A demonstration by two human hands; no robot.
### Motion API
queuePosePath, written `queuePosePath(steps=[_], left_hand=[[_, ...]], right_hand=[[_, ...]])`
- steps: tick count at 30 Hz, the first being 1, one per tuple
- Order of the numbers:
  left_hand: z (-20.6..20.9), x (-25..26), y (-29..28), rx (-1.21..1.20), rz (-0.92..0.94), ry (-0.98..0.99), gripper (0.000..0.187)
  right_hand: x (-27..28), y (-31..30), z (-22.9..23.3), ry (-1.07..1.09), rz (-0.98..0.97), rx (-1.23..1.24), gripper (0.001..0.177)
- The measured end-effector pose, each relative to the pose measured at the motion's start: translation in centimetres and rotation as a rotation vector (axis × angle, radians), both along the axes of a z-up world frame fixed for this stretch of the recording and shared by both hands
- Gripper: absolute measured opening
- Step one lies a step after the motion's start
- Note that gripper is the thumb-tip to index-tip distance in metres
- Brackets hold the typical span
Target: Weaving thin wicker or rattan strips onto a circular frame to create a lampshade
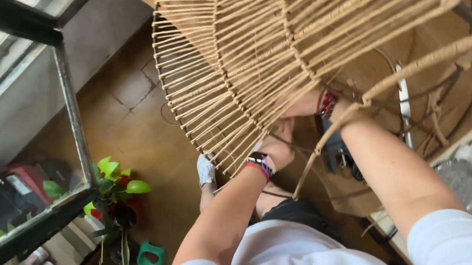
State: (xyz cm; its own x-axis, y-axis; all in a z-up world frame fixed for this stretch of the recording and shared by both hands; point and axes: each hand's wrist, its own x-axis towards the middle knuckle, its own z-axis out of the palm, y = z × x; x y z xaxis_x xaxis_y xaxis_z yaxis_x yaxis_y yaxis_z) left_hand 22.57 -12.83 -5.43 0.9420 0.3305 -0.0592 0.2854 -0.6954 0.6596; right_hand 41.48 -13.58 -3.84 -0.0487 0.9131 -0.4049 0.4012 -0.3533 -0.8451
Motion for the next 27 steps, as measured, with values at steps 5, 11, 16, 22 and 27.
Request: queuePosePath(steps=[5, 11, 16, 22, 27], left_hand=[[-1.5, -4.9, -4.0, 0.462, 0.14, 0.294, 0.042], [22.8, 2.5, 6.4, 0.276, 0.007, -0.282, 0.029], [24.2, 8.0, 7.8, 0.595, 0.02, -0.447, 0.007], [23.9, 9.1, 10.7, 0.697, -0.125, -0.716, 0.015], [23.4, 9.7, 12.6, 0.709, -0.242, -0.946, 0.028]], right_hand=[[6.7, -1.1, 0.2, 0.293, -0.077, 0.337, 0.03], [14.6, -3.0, 0.7, 0.642, -0.214, 0.713, 0.025], [13.0, -1.7, 1.5, 0.896, -0.333, 0.998, 0.028], [6.7, -4.7, 6.1, 0.766, -0.75, 0.958, 0.031], [-3.3, -11.7, 13.5, -0.278, -1.247, 0.221, 0.032]])
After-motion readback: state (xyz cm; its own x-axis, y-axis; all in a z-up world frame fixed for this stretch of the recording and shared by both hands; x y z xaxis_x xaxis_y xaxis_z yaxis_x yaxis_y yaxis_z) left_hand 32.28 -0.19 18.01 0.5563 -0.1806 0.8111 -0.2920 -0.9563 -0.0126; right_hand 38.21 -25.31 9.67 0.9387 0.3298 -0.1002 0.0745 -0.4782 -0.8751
